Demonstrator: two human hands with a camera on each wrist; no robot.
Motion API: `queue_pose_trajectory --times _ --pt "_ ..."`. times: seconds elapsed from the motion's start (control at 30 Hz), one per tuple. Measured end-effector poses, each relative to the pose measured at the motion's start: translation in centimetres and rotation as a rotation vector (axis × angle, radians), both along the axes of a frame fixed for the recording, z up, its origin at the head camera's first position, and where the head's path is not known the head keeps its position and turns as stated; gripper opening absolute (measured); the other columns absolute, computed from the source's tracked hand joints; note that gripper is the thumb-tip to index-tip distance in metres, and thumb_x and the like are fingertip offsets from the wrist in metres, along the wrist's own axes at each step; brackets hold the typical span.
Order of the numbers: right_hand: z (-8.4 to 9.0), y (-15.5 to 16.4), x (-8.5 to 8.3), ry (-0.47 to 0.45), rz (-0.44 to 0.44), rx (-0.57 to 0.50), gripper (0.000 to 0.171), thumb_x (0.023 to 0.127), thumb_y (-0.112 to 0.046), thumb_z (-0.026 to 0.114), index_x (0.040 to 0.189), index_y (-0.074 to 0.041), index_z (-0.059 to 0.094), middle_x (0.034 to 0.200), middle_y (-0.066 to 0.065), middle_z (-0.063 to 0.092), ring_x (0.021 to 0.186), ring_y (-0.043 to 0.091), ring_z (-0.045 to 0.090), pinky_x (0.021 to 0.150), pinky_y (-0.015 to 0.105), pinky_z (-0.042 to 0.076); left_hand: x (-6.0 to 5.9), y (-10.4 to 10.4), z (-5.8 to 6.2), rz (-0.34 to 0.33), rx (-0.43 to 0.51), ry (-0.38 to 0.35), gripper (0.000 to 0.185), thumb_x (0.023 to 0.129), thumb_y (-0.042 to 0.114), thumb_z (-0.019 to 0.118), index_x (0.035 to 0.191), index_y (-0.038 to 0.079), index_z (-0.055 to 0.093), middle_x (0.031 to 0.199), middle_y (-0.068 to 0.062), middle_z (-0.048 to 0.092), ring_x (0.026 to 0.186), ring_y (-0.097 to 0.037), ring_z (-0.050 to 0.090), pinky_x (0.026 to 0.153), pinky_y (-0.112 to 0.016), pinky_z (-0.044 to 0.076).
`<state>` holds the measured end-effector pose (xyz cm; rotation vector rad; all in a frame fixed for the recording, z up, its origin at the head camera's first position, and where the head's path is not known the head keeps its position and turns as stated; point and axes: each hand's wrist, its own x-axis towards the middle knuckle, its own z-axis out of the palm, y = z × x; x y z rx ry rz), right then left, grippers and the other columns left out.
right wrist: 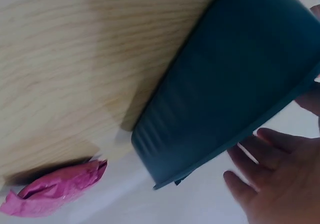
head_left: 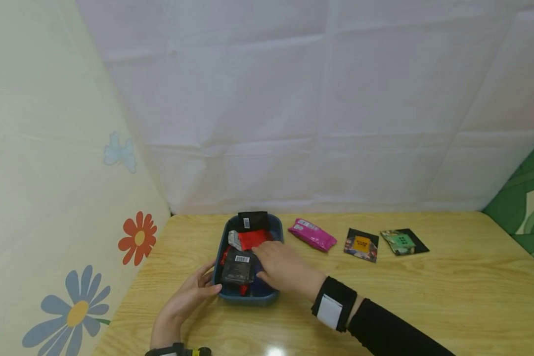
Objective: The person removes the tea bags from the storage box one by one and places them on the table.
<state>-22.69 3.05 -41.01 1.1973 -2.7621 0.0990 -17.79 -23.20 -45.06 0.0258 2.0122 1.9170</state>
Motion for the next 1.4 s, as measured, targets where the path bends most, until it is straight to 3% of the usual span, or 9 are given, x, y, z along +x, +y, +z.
queue_pose_trajectory --times 0.2,0.43,0.6,0.87,1.2,1.4 --pt "0.0 -0.8 -0.1 0.027 -0.071 0.039 0.061 0.089 -0.042 0.072 0.133 -0.001 0.059 0.126 0.012 0.065 0.118 0.027 0.056 0.105 0.045 0.040 0.0 0.0 0.0 0.007 -0.007 -0.002 0.080 0.093 0.007 0.066 0.155 -0.003 0.016 0.153 -0.038 0.021 0.140 -0.050 0.028 0.110 -0.056 0.032" --pt "-0.4 -1.4 -0.2 0.007 -0.122 0.120 0.059 0.090 -0.043 0.070 0.130 -0.001 0.062 0.114 0.011 0.070 0.103 0.027 0.063 0.098 0.045 0.043 0.1 0.0 -0.1 -0.002 -0.001 0.004 0.079 0.094 0.007 0.065 0.155 -0.003 0.016 0.153 -0.038 0.022 0.140 -0.048 0.030 0.109 -0.051 0.034" --pt "-0.6 -1.6 -0.3 -0.011 -0.157 0.123 0.057 0.089 -0.042 0.071 0.128 0.000 0.063 0.110 0.011 0.070 0.100 0.027 0.064 0.100 0.048 0.042 0.0 -0.1 -0.1 -0.007 -0.003 0.010 0.079 0.094 0.006 0.065 0.155 -0.004 0.016 0.153 -0.039 0.022 0.139 -0.049 0.030 0.110 -0.053 0.033" --pt "-1.0 -1.8 -0.3 -0.010 -0.164 0.112 0.057 0.088 -0.041 0.073 0.127 -0.001 0.063 0.112 0.011 0.070 0.101 0.027 0.064 0.101 0.048 0.042 0.2 -0.1 -0.2 -0.003 -0.008 0.013 0.079 0.094 0.008 0.065 0.155 -0.004 0.017 0.152 -0.039 0.022 0.139 -0.049 0.030 0.110 -0.054 0.032" --pt "-1.3 -2.1 -0.7 -0.109 -0.182 0.030 0.055 0.086 -0.034 0.076 0.128 -0.001 0.062 0.117 0.013 0.067 0.108 0.029 0.063 0.107 0.051 0.036 -0.1 -0.1 -0.3 0.001 -0.013 -0.009 0.080 0.093 0.010 0.068 0.155 -0.004 0.019 0.153 -0.038 0.023 0.140 -0.049 0.028 0.111 -0.055 0.030" --pt "-1.5 -1.9 -0.8 -0.066 -0.158 -0.054 0.050 0.081 -0.030 0.081 0.118 -0.001 0.064 0.105 0.012 0.068 0.095 0.027 0.065 0.094 0.047 0.045 0.0 -0.1 -0.3 0.002 -0.016 -0.002 0.079 0.093 0.009 0.066 0.155 -0.004 0.018 0.152 -0.038 0.023 0.139 -0.049 0.029 0.111 -0.055 0.031"
